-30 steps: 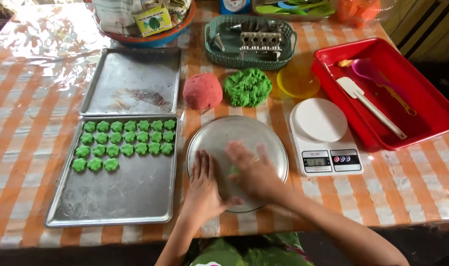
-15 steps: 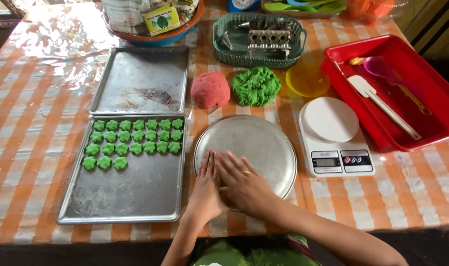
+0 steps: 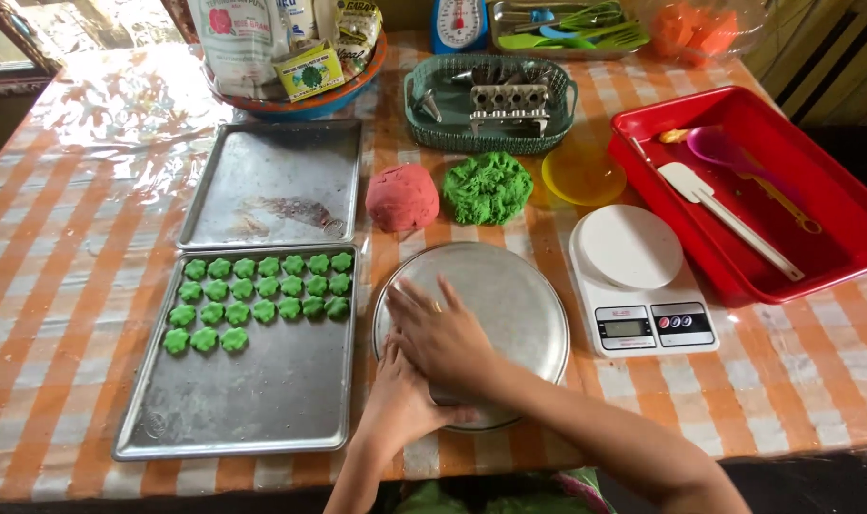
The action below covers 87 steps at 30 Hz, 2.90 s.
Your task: Rolling small pieces of green dough into balls and using a manual metal press to shape them on a metal plate.
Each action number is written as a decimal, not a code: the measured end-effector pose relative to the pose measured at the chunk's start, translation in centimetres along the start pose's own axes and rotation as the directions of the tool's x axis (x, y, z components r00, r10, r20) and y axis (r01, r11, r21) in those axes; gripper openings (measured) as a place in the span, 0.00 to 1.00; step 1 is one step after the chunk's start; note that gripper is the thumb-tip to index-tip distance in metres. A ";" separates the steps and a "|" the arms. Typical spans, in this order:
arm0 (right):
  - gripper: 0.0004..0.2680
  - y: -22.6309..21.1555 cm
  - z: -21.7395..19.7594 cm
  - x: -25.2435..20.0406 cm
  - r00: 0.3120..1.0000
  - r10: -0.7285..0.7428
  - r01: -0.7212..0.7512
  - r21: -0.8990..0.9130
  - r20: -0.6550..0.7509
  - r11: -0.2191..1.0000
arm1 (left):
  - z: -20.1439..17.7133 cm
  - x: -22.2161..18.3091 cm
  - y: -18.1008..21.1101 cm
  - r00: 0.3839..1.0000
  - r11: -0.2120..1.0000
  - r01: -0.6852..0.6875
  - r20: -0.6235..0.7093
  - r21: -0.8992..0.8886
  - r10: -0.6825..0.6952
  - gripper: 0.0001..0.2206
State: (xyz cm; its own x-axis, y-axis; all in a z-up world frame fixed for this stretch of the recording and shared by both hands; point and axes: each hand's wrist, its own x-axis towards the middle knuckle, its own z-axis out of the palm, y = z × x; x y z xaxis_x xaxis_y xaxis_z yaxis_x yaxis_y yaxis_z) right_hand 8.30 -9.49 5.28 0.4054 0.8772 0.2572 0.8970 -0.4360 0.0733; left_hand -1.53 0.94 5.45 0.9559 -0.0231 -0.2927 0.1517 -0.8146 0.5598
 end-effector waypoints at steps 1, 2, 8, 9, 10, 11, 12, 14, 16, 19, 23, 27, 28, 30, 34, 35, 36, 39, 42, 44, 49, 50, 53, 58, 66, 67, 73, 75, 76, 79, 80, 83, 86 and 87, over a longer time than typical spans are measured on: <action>0.23 0.4 -0.4 -1.3 1.000 0.000 0.000 0.004 -0.001 1.000 | 0.2 0.4 -0.4 1.000 1.000 0.003 0.002 0.002 -0.003 0.68; 0.24 0.7 -0.7 -2.9 1.000 0.030 -0.029 0.094 -0.006 0.995 | 0.7 0.6 -0.8 0.990 0.992 -0.097 -0.097 0.086 0.105 0.71; 0.23 10.1 0.9 -4.3 0.909 0.298 -0.356 0.171 0.292 0.919 | 1.8 0.9 -1.8 0.969 0.963 -0.157 -0.153 0.221 0.193 0.71; 0.22 12.0 -0.3 -3.2 0.839 0.319 -0.467 0.283 0.441 0.837 | 1.9 0.9 -1.9 0.970 0.964 -0.154 -0.152 0.217 0.189 0.72; 0.22 12.8 0.6 -2.0 0.843 0.323 -0.463 0.277 0.429 0.842 | 2.4 1.0 -2.2 0.966 0.962 -0.159 -0.164 0.222 0.198 0.72; 0.17 13.6 1.5 -0.8 0.883 0.317 -0.440 0.374 0.347 0.816 | 2.8 1.2 -2.5 0.963 0.955 -0.164 -0.170 0.248 0.210 0.72; 0.14 14.3 2.5 0.5 0.914 0.313 -0.401 0.470 0.257 0.786 | 3.2 1.4 -3.0 0.960 0.947 -0.166 -0.176 0.276 0.219 0.73; 0.08 9.8 4.5 1.9 0.954 0.227 -0.277 0.283 0.197 0.918 | 3.6 2.0 -3.3 0.948 0.946 -0.164 -0.221 0.279 0.229 0.74; 0.11 5.6 3.1 1.5 0.977 0.130 -0.147 0.086 0.171 0.985 | 2.8 1.6 -2.6 0.941 0.948 -0.157 -0.249 0.275 0.229 0.75; 0.22 2.0 -1.9 -2.3 0.992 0.040 -0.069 0.250 0.120 0.966 | 1.1 0.3 -1.0 0.984 0.986 -0.092 -0.136 0.141 0.111 0.72; 0.25 4.9 -0.1 -6.7 0.987 0.151 -0.161 0.298 0.057 0.941 | 2.1 1.2 -2.1 0.964 0.957 -0.153 -0.175 0.245 0.199 0.72; 0.24 12.8 3.6 -4.3 0.882 0.336 -0.374 0.057 0.329 0.926 | 2.6 1.2 -2.6 0.964 0.946 -0.167 -0.154 0.277 0.215 0.71; 0.24 12.9 2.0 -2.2 0.886 0.335 -0.369 0.048 0.320 0.928 | 2.9 1.3 -2.8 0.961 0.945 -0.169 -0.167 0.279 0.221 0.71; 0.24 12.9 -1.2 1.8 0.809 0.449 -0.567 0.306 0.379 0.765 | 3.5 1.7 -3.2 0.957 0.955 -0.146 -0.208 0.256 0.202 0.74; 0.15 6.3 -3.0 2.4 0.784 0.426 -0.615 0.478 0.451 0.627 | 3.9 2.1 -3.6 0.969 0.951 -0.116 -0.177 0.286 0.172 0.73; 0.11 5.5 -1.4 1.3 0.910 0.264 -0.372 0.347 0.320 0.861 | 4.2 2.3 -3.9 0.953 0.938 -0.134 -0.217 0.320 0.210 0.73; 0.24 4.5 0.2 -0.1 0.972 0.054 -0.092 0.159 0.228 0.983 | 4.6 2.4 -4.2 0.935 0.923 -0.154 -0.251 0.353 0.252 0.72; 0.21 3.4 -0.6 -5.9 0.994 0.048 -0.019 0.283 -0.096 0.959 | 3.1 1.7 -2.8 0.963 0.952 -0.130 -0.194 0.278 0.188 0.74; 0.11 8.2 3.3 -8.5 0.984 0.139 -0.157 0.175 0.114 0.972 | 2.5 1.4 -2.6 0.961 0.952 -0.155 -0.184 0.265 0.208 0.73; 0.16 11.0 -0.5 -5.5 0.932 0.281 -0.328 0.200 0.230 0.923 | 2.6 1.2 -2.7 0.967 0.951 -0.149 -0.159 0.270 0.197 0.73; 0.26 12.3 -4.4 2.2 0.841 0.450 -0.527 0.264 0.301 0.808 | 4.4 2.6 -4.3 0.937 0.922 -0.173 -0.229 0.347 0.262 0.74; 0.22 9.8 -7.4 3.1 0.834 0.356 -0.515 0.364 0.421 0.776 | 4.6 2.6 -4.3 0.945 0.933 -0.143 -0.234 0.331 0.227 0.75; 0.21 5.1 -4.1 1.8 0.940 0.183 -0.280 0.349 0.287 0.894 | 4.0 2.4 -3.8 0.953 0.939 -0.132 -0.221 0.318 0.209 0.75; 0.26 4.6 2.0 -5.6 0.997 0.075 -0.076 0.117 0.009 0.990 | 2.7 1.3 -2.8 0.937 0.949 -0.178 -0.248 0.260 0.244 0.75; 0.25 15.0 -1.0 2.1 0.834 0.402 -0.434 0.000 0.378 0.901 | 1.8 0.8 -1.8 0.980 0.957 -0.144 -0.101 0.253 0.174 0.69; 0.25 13.1 -3.1 3.1 0.839 0.400 -0.428 -0.006 0.369 0.904 | 1.9 1.2 -1.7 0.978 0.956 -0.144 -0.114 0.254 0.177 0.69; 0.28 4.2 -0.9 0.1 0.989 0.081 -0.094 0.101 0.127 0.990 | 1.4 0.8 -1.5 0.989 0.967 -0.105 -0.079 0.234 0.127 0.70; 0.29 3.6 -1.1 -3.1 0.980 0.103 -0.134 0.181 0.168 0.974 | 1.3 0.8 -1.1 0.984 0.972 -0.112 -0.113 0.207 0.137 0.71; 0.29 5.5 1.4 -4.0 0.978 0.106 -0.139 0.182 0.177 0.973 | 1.3 0.8 -1.2 0.985 0.973 -0.114 -0.105 0.201 0.137 0.71; 0.26 9.9 3.4 -4.4 0.992 0.114 -0.124 -0.343 -0.047 0.931 | 1.5 0.3 -1.4 0.971 0.956 -0.168 -0.128 0.239 0.203 0.71; 0.26 11.1 0.2 -2.4 0.923 0.295 -0.296 -0.034 0.246 0.955 | 1.2 0.4 -1.2 0.979 0.956 -0.153 -0.097 0.250 0.182 0.70; 0.26 12.0 -3.6 2.2 0.756 0.280 -0.522 0.285 0.592 0.804 | 1.1 0.5 -0.9 0.986 0.956 -0.132 -0.061 0.262 0.153 0.68; 0.29 8.2 -3.1 4.3 0.824 0.197 -0.370 0.242 0.531 0.897 | 1.8 1.0 -1.3 0.977 0.956 -0.131 -0.129 0.264 0.170 0.70; 0.31 6.4 -2.7 4.5 0.885 0.152 -0.212 0.090 0.440 0.973 | 2.2 1.1 -1.6 0.959 0.955 -0.141 -0.204 0.260 0.197 0.72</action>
State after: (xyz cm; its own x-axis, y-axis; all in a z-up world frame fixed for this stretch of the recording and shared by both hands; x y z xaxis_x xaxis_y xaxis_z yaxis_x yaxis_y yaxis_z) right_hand 15.39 -8.82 9.47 0.5728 0.7985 -0.1855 0.8028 -0.5921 -0.0701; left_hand -1.24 0.93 2.54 0.9978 -0.0646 -0.0124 -0.0553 -0.9257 0.3741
